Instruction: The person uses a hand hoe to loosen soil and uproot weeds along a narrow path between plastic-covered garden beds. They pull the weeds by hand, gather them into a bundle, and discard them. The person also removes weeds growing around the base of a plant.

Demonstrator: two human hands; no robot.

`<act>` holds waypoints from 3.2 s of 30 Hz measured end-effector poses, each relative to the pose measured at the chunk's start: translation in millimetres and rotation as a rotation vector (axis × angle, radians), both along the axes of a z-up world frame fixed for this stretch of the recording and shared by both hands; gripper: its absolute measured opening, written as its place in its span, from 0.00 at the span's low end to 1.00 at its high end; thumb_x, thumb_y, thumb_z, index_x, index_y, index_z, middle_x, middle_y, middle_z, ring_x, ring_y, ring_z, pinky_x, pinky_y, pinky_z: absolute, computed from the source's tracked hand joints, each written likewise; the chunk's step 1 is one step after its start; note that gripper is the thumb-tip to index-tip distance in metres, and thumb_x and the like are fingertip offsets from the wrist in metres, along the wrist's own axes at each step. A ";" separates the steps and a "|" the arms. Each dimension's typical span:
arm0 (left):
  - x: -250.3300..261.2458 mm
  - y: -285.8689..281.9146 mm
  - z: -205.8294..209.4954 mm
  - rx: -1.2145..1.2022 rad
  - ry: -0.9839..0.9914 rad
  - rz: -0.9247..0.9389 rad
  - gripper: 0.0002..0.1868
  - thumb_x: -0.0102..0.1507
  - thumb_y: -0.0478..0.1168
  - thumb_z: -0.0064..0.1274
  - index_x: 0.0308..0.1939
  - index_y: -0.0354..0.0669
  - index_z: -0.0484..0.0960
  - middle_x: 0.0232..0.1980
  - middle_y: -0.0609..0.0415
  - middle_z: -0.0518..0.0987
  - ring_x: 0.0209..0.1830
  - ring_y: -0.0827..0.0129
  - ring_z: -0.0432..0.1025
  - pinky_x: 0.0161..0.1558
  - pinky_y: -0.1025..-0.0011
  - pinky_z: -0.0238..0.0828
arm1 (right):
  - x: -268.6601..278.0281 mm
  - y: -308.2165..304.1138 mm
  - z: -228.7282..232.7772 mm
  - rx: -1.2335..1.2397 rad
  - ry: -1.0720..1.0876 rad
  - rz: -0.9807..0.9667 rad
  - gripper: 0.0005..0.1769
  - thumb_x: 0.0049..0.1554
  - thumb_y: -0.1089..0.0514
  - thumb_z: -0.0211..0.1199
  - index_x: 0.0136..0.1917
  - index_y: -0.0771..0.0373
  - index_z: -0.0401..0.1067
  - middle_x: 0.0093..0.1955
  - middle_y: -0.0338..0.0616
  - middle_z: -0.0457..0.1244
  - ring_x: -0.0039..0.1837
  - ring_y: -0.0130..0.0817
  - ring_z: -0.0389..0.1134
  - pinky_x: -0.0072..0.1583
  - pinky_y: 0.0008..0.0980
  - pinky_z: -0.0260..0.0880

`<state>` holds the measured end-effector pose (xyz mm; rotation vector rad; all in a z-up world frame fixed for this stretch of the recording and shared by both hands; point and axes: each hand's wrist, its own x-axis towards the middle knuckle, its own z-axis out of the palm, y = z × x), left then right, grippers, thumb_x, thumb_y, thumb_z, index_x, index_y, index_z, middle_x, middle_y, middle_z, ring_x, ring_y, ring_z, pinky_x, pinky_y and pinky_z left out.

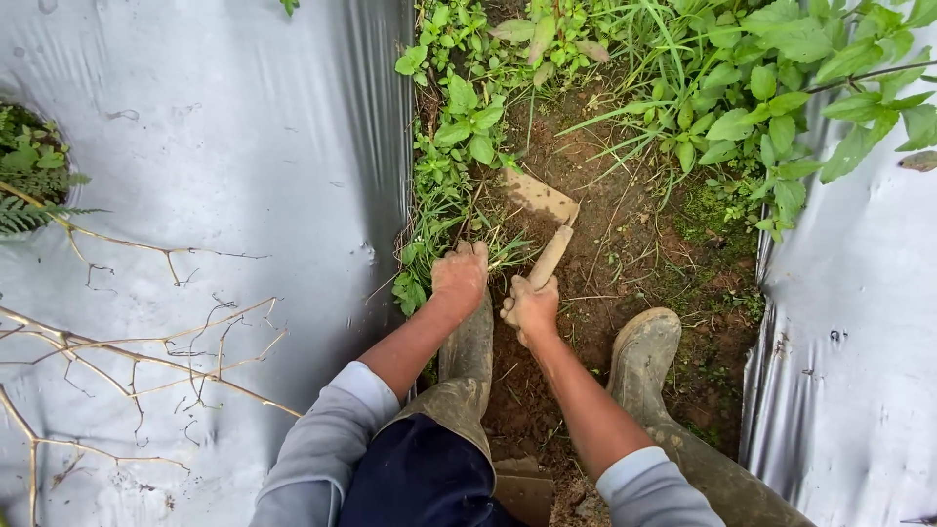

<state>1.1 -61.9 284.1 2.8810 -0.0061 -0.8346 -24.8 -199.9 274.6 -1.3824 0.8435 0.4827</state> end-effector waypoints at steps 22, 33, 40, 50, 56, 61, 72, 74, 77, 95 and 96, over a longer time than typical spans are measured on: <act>42.6 13.2 33.1 0.106 0.032 -0.181 0.36 0.63 0.33 0.59 0.73 0.49 0.64 0.81 0.38 0.53 0.83 0.37 0.34 0.71 0.41 0.48 | -15.5 -79.0 38.8 -0.066 0.045 0.363 0.16 0.58 0.65 0.63 0.56 0.67 0.60 0.30 0.49 0.59 0.25 0.34 0.63 0.25 0.35 0.70; 127.6 41.6 2.0 -0.180 -0.260 -0.143 0.13 0.60 0.29 0.53 0.46 0.47 0.71 0.47 0.44 0.78 0.51 0.50 0.78 0.54 0.55 0.77 | -7.7 -91.6 7.2 0.006 -0.037 0.017 0.14 0.62 0.63 0.59 0.57 0.63 0.57 0.33 0.40 0.57 0.29 0.32 0.63 0.30 0.35 0.70; 191.3 91.3 138.6 -0.206 -0.797 -0.125 0.28 0.45 0.32 0.71 0.44 0.42 0.70 0.39 0.52 0.71 0.39 0.62 0.65 0.41 0.62 0.69 | -2.9 -85.8 4.0 0.066 0.088 -0.088 0.16 0.64 0.69 0.60 0.54 0.56 0.54 0.35 0.43 0.59 0.29 0.31 0.60 0.27 0.31 0.67; 99.3 97.6 118.7 0.052 0.156 -0.577 0.28 0.60 0.29 0.57 0.64 0.51 0.73 0.68 0.46 0.74 0.70 0.55 0.67 0.72 0.50 0.60 | -10.9 -90.5 -4.7 0.035 -0.031 -0.015 0.14 0.62 0.62 0.60 0.56 0.59 0.56 0.32 0.39 0.57 0.28 0.31 0.64 0.29 0.35 0.72; 80.5 86.6 90.7 0.204 0.356 -0.704 0.47 0.52 0.36 0.68 0.73 0.61 0.67 0.81 0.54 0.58 0.81 0.51 0.49 0.76 0.44 0.45 | -11.7 -87.9 -1.9 0.026 -0.011 -0.033 0.15 0.61 0.63 0.60 0.56 0.59 0.57 0.32 0.39 0.57 0.28 0.31 0.63 0.29 0.36 0.72; 65.2 76.3 130.7 0.339 0.467 -0.782 0.56 0.51 0.40 0.72 0.79 0.68 0.58 0.86 0.57 0.46 0.85 0.49 0.37 0.77 0.40 0.36 | -12.4 -86.9 -6.7 0.019 -0.003 -0.032 0.15 0.61 0.63 0.60 0.56 0.58 0.56 0.32 0.39 0.57 0.28 0.31 0.63 0.29 0.37 0.72; 54.5 73.2 81.8 0.334 0.228 -0.948 0.23 0.64 0.39 0.57 0.63 0.66 0.80 0.72 0.63 0.72 0.74 0.49 0.59 0.73 0.42 0.49 | -16.8 -84.6 -16.3 0.010 -0.031 -0.070 0.16 0.59 0.63 0.62 0.55 0.57 0.58 0.29 0.40 0.56 0.25 0.31 0.61 0.26 0.37 0.70; 55.3 79.3 54.0 0.279 0.152 -0.888 0.18 0.64 0.38 0.56 0.57 0.63 0.83 0.64 0.61 0.77 0.67 0.52 0.66 0.68 0.44 0.56 | -16.1 -85.6 -17.0 0.005 -0.035 -0.062 0.16 0.59 0.63 0.62 0.55 0.57 0.58 0.29 0.40 0.57 0.25 0.32 0.62 0.26 0.37 0.70; 58.5 81.1 26.1 0.208 0.044 -0.788 0.11 0.65 0.38 0.54 0.48 0.58 0.87 0.52 0.58 0.83 0.55 0.57 0.74 0.61 0.49 0.65 | -17.8 -86.5 -19.2 -0.003 -0.035 -0.058 0.15 0.59 0.63 0.62 0.55 0.57 0.58 0.29 0.40 0.57 0.26 0.32 0.63 0.26 0.37 0.70; 153.3 134.8 91.0 0.304 -0.730 -0.222 0.08 0.60 0.33 0.56 0.41 0.50 0.80 0.39 0.55 0.77 0.40 0.57 0.67 0.45 0.56 0.68 | -7.8 -91.1 -7.2 0.094 0.132 -0.106 0.19 0.64 0.70 0.59 0.60 0.57 0.54 0.36 0.46 0.59 0.28 0.32 0.59 0.27 0.32 0.68; 151.3 138.9 89.9 0.358 -0.641 -0.259 0.06 0.61 0.35 0.57 0.40 0.52 0.81 0.38 0.56 0.78 0.40 0.59 0.68 0.45 0.56 0.69 | -6.6 -90.9 -7.1 0.105 0.130 -0.106 0.20 0.64 0.70 0.58 0.63 0.58 0.55 0.37 0.47 0.60 0.29 0.32 0.60 0.27 0.32 0.68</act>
